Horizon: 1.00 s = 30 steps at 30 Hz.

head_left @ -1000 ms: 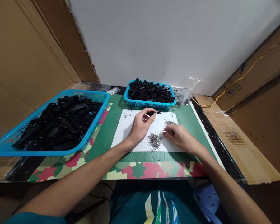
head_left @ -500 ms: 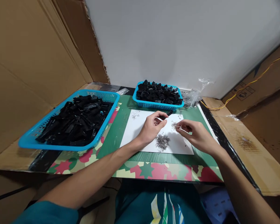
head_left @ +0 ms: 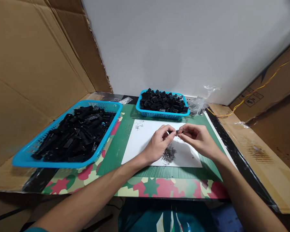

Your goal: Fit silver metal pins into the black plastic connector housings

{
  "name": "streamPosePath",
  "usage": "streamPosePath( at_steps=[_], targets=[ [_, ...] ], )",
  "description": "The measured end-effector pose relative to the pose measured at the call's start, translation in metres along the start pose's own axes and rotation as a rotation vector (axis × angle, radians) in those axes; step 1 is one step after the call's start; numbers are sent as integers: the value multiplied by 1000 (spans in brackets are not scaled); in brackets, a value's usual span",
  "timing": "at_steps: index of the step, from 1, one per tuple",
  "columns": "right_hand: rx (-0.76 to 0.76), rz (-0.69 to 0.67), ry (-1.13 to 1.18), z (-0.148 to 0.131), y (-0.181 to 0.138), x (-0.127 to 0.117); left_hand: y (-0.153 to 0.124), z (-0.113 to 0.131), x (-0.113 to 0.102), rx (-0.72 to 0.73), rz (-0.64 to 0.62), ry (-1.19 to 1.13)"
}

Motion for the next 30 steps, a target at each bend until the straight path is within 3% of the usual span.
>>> streamPosePath(
  at_steps=[6,11,14,19,24,30],
  targets=[
    [-410,159,-535,-26,-14,-2,3,-4,3,-51,-37,-94],
    [-615,188,-840,-32,-23,10,2,-6,7,-100,-74,-112],
    [-633,302,-707,-37,-26,4,1,-4,4,-65,-53,-78],
    [-510,415,-410,-38,-26,-4,0,2,-4,45,30,-110],
    [-501,451,-393,-41,-27,-4,2,3,-9,88,108,-258],
    [-537,392,-442,-38,-27,-1,2,3,-6,87,96,-215]
  ],
)
Point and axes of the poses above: each hand's wrist, its own y-axis towards the middle knuckle, its own x-axis out of the palm, z = x × y, the point moved 8 cm from there along y, towards the middle knuckle, and after that the axes turned 1 degree about -x, right-handed, at the moved point
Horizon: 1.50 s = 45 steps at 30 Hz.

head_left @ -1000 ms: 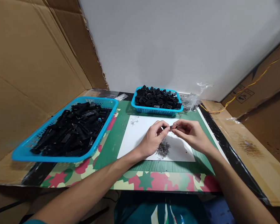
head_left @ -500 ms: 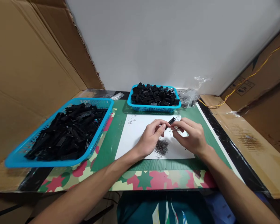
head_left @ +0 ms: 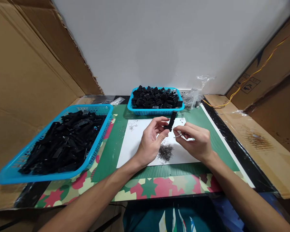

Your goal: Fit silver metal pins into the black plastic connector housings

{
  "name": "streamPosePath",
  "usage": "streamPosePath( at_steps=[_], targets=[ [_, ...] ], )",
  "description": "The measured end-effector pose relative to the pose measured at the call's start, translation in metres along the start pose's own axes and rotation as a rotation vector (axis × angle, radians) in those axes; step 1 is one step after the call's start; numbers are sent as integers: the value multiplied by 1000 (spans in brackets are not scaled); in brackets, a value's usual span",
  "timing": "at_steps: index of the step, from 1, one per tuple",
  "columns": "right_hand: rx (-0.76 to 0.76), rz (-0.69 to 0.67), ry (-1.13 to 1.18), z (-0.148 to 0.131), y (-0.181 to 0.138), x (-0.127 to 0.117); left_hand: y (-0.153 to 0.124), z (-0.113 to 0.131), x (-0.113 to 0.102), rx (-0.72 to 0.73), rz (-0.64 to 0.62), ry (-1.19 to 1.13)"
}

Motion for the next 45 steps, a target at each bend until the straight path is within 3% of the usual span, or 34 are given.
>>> streamPosePath(
  at_steps=[7,22,32,38,41,45],
  targets=[
    [-69,-104,-93,-1,-2,6,0,2,1,2,-47,94],
    [-120,-89,-72,2,-5,3,-1,-3,3,-38,-66,72],
    [-50,-113,38,15,-1,-2,0,-17,10,-291,-132,-276],
    [-98,-207,-41,2,-2,-10,-7,-21,23,-399,-234,-341],
    [-74,-253,-95,-2,-9,-18,-9,-14,27,-325,-302,-203],
    [48,-349,-74,8,-27,-19,-10,5,28,-48,-335,327]
  ],
)
Point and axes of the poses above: each hand's wrist, its own y-axis towards the middle knuckle, its own x-axis out of the palm, z = x × y, the point moved 8 cm from there along y, towards the middle knuckle, and after that the axes turned 1 degree about -x, right-handed, at the moved point
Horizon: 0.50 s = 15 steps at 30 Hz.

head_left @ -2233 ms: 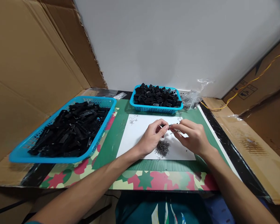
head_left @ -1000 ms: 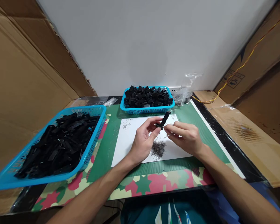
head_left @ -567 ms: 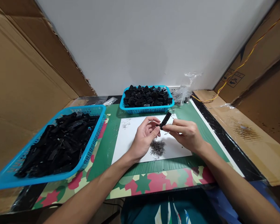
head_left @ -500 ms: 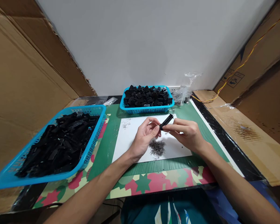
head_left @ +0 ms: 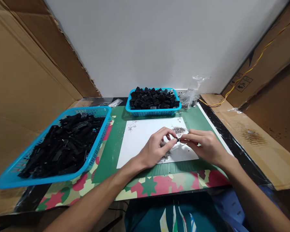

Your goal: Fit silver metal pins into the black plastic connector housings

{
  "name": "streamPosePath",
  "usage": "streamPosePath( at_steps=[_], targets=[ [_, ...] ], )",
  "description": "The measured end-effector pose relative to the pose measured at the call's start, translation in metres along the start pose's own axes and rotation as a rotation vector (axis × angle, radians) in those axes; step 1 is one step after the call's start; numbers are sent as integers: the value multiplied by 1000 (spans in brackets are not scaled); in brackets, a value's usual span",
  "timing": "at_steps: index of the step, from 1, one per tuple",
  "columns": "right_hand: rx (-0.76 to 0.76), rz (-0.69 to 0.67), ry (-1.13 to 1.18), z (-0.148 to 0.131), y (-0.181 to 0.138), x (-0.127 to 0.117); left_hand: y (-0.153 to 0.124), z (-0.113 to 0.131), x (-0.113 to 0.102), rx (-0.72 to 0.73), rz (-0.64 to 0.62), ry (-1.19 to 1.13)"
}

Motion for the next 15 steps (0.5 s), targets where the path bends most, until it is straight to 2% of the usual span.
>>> streamPosePath(
  at_steps=[2,4,7,10,12,15],
  targets=[
    [58,-59,31,8,-8,8,-2,6,3,94,5,239],
    [100,-101,58,14,-14,14,-4,5,7,153,18,360],
    [96,-108,99,12,-16,13,-6,-3,12,173,27,402],
    [77,-56,138,8,-13,0,-6,-10,16,157,10,417],
    [83,-45,124,8,-9,-7,-5,-12,17,152,5,432],
    [75,-79,59,11,-4,-4,-4,-13,17,153,19,457]
  ],
)
Point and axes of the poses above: each hand's wrist, its own y-axis towards the middle knuckle, its own x-axis out of the palm, z = x × y, the point moved 8 cm from there along y, towards the middle knuckle, and after that the axes turned 1 degree about -x, right-handed, at the moved point
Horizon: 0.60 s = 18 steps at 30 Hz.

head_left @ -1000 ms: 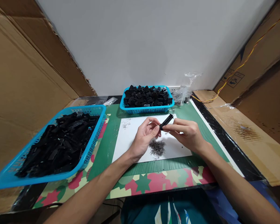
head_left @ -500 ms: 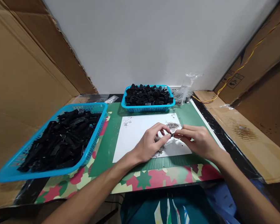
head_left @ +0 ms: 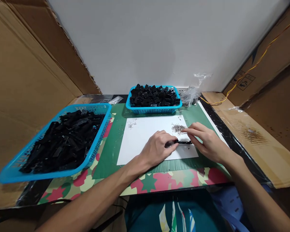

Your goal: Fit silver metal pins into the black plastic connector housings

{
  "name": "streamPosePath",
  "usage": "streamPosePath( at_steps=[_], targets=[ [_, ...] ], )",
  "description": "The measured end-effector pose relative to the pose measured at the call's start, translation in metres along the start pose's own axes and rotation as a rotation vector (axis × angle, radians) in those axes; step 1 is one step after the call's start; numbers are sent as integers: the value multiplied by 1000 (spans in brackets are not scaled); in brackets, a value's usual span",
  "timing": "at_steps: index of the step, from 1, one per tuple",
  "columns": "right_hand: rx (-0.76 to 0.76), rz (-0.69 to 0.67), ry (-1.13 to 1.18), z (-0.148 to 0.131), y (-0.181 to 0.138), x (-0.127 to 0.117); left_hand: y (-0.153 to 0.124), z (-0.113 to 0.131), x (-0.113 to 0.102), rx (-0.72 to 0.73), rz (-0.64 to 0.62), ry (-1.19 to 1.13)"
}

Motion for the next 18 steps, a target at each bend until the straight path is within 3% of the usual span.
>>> streamPosePath(
  at_steps=[5,9,18],
  targets=[
    [92,-86,46,12,2,22,0,1,3,19,-17,28],
    [180,-73,84,22,-3,20,0,2,3,38,-8,40],
    [98,-247,124,21,-1,20,-1,3,4,61,-28,48]
  ],
)
Point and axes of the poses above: each hand's wrist, its own y-axis towards the middle knuckle, its own x-axis out of the palm, z = x × y, the point moved 8 cm from there along y, towards the middle knuckle, and after that the axes turned 1 degree about -x, right-handed, at the moved point
